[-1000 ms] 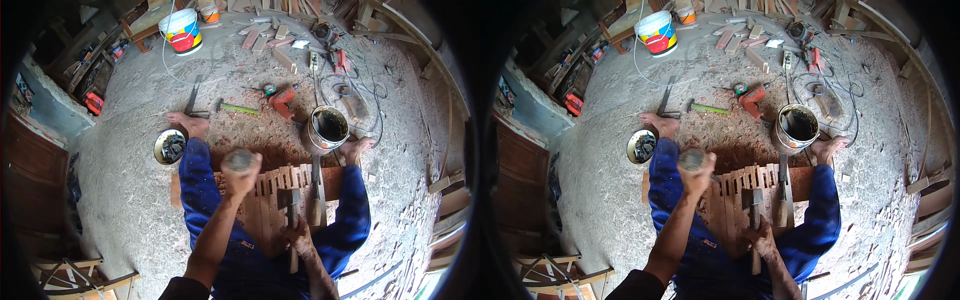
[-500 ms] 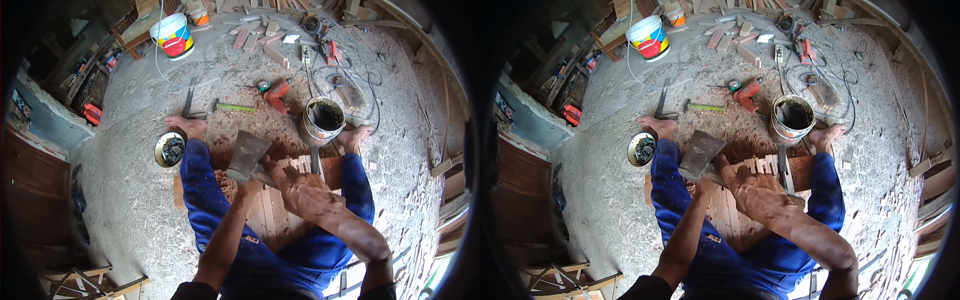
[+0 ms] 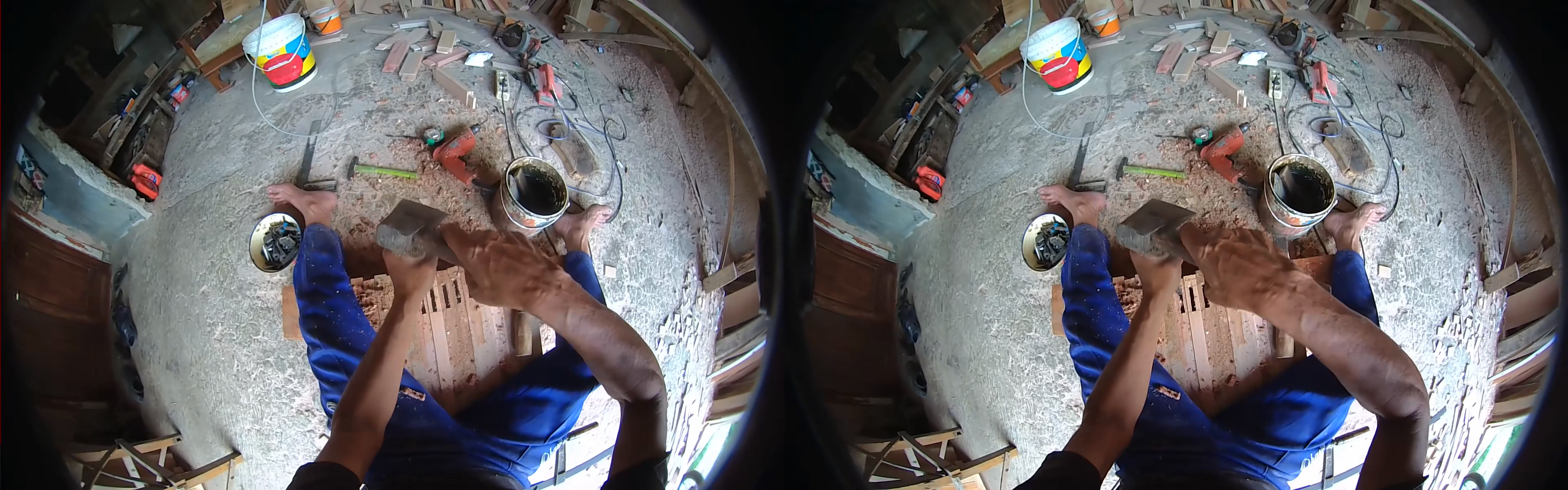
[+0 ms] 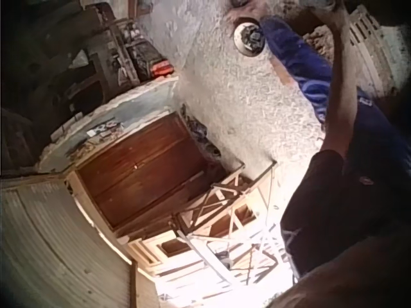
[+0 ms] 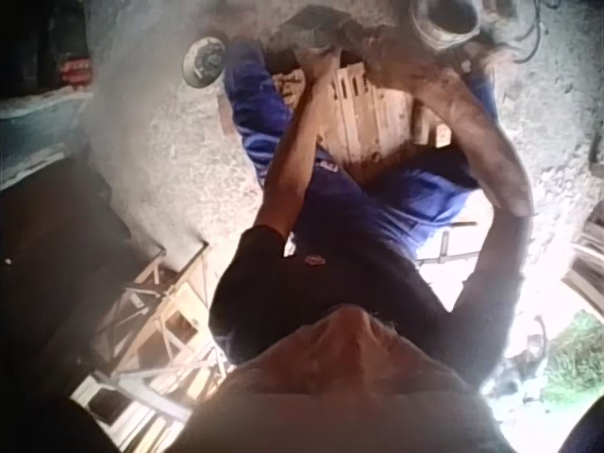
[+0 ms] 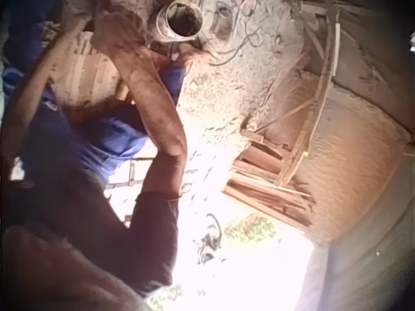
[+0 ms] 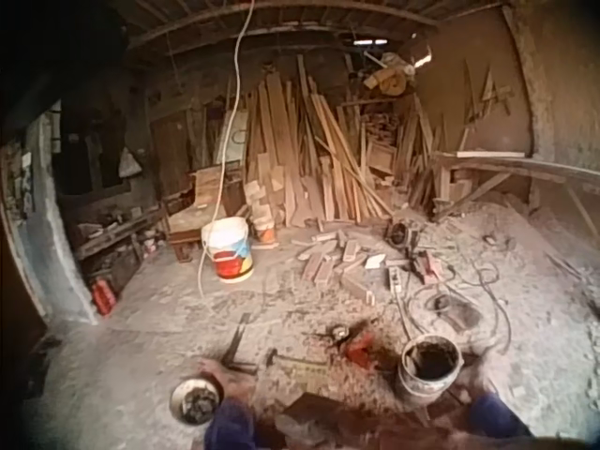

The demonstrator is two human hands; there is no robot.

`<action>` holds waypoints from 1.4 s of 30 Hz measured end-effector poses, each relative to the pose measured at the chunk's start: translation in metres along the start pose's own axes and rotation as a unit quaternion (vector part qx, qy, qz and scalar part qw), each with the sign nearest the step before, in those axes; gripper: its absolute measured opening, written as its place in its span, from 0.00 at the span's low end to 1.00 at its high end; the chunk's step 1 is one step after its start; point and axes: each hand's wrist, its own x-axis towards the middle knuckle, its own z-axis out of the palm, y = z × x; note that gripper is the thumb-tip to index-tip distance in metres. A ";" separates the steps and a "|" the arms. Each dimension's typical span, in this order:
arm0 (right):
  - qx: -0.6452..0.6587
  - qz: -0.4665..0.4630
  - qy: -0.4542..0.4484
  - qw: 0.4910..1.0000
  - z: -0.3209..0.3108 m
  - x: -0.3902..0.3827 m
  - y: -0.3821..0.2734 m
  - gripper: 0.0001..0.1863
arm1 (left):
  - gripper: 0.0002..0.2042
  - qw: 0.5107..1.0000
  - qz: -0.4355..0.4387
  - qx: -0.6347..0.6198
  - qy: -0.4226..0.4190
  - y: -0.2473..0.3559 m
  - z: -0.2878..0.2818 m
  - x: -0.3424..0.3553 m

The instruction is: The person carves a wooden workpiece by hand using a chisel and a hammer. They strike the chisel with the hammer to remove small pieces of wood, periodically repositioning the workpiece and clearing away wood shavings.

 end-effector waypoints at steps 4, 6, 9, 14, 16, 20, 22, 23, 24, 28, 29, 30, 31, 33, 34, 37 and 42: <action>0.079 0.079 -0.112 0.987 -0.032 0.036 -0.007 0.23 | 0.11 0.962 -0.250 0.027 -0.108 -0.085 -0.041 0.019; 0.052 0.039 -0.014 0.998 -0.030 0.038 0.004 0.21 | 0.08 0.943 -0.325 0.023 -0.067 -0.063 -0.023 0.030; 0.029 0.029 0.009 0.999 -0.020 0.042 0.006 0.19 | 0.04 0.976 -0.219 -0.007 0.023 -0.029 -0.007 0.012; 0.003 0.029 -0.177 0.984 -0.026 0.070 0.015 0.20 | 0.03 0.969 -0.242 -0.003 0.053 -0.050 -0.009 0.021; 0.044 0.056 -0.204 0.976 -0.047 0.079 0.015 0.18 | 0.03 0.959 -0.279 0.032 0.038 -0.060 -0.015 0.019; 0.066 0.110 -0.070 0.989 -0.059 0.101 0.023 0.20 | 0.06 0.945 -0.324 0.015 0.043 -0.077 -0.012 0.027; 0.055 0.178 -0.059 0.981 -0.074 0.113 0.018 0.24 | 0.07 0.957 -0.285 0.015 0.055 -0.071 -0.004 0.029; 0.047 0.163 -0.084 0.982 -0.064 0.113 0.020 0.23 | 0.07 0.962 -0.265 0.015 0.061 -0.068 -0.001 0.031; 0.039 0.138 -0.110 0.983 -0.050 0.113 0.021 0.23 | 0.07 0.964 -0.257 0.027 0.062 -0.076 -0.010 0.031; 0.009 0.050 -0.212 0.976 0.014 0.072 0.059 0.33 | 0.07 0.966 -0.167 0.192 0.045 -0.008 0.002 0.013; 0.034 0.070 -0.214 0.974 0.004 0.066 0.064 0.30 | 0.07 0.980 -0.027 0.176 0.084 -0.006 0.008 0.002; 0.057 0.080 -0.214 0.972 -0.007 0.063 0.063 0.28 | 0.08 0.983 -0.078 0.136 0.092 -0.027 0.006 0.003; 0.077 0.094 -0.207 0.971 -0.021 0.056 0.053 0.26 | 0.09 0.982 -0.129 0.096 0.104 -0.051 0.004 0.004; 0.133 0.131 -0.174 0.967 -0.034 0.049 0.040 0.23 | 0.10 0.898 -0.427 0.101 0.024 -0.093 -0.017 0.043; 0.171 0.164 -0.131 0.963 -0.040 0.055 0.038 0.22 | 0.11 0.898 -0.434 0.067 0.003 -0.101 -0.021 0.051; 0.130 0.127 0.000 0.983 -0.039 0.074 0.059 0.22 | 0.11 0.899 -0.411 0.147 0.040 -0.104 -0.017 0.036; 0.003 0.050 -0.134 0.990 0.003 0.065 0.050 0.17 | 0.08 0.966 -0.142 0.201 0.074 -0.037 0.003 0.013</action>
